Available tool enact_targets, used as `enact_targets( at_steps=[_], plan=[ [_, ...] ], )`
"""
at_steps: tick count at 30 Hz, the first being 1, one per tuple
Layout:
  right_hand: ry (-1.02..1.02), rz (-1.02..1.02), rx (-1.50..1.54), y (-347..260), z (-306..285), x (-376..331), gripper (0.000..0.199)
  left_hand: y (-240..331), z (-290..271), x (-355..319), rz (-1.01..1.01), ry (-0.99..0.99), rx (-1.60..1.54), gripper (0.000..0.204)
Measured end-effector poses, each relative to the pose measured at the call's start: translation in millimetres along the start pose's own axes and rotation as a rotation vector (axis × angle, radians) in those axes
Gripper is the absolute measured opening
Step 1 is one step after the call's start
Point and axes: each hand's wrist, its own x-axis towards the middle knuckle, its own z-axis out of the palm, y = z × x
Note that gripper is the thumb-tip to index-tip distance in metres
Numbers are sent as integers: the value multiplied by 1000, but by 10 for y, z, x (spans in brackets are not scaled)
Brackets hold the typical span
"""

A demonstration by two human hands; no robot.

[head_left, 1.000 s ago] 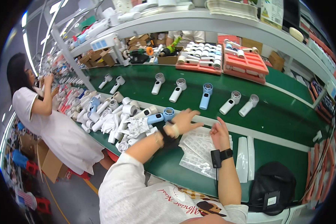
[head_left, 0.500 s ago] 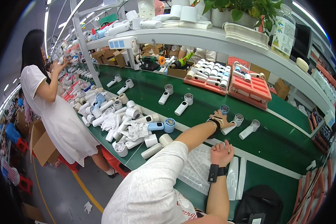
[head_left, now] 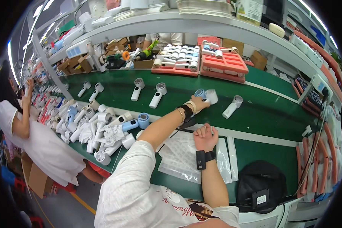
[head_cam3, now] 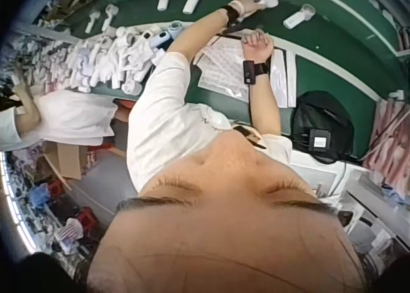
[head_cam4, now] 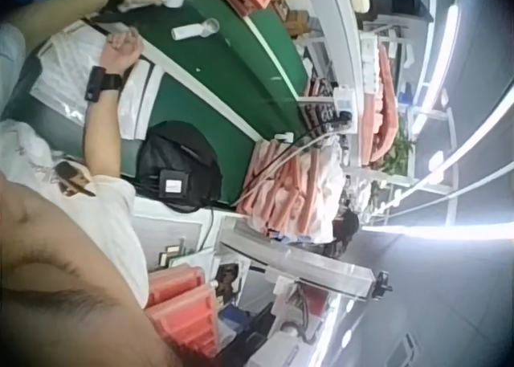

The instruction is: The recorder is applying small stickers to portable hand-held fans on an assembly line.

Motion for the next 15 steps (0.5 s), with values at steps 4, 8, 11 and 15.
enact_targets(
  at_steps=[4,8,11,15],
  plan=[
    [48,-14,-35,-114,-66,-40,27,173,-262,-416,162,-46,-767,51],
    [66,-21,-112,-91,-2,-22,26,344,-744,-1305,244,-61,-1176,45],
    [90,-2,-174,-63,11,-12,29,414,-915,-1930,258,-91,-1692,47],
    [118,-3,-305,-6,-21,-20,34,356,-1029,-2388,550,-113,-1938,48]
  ],
)
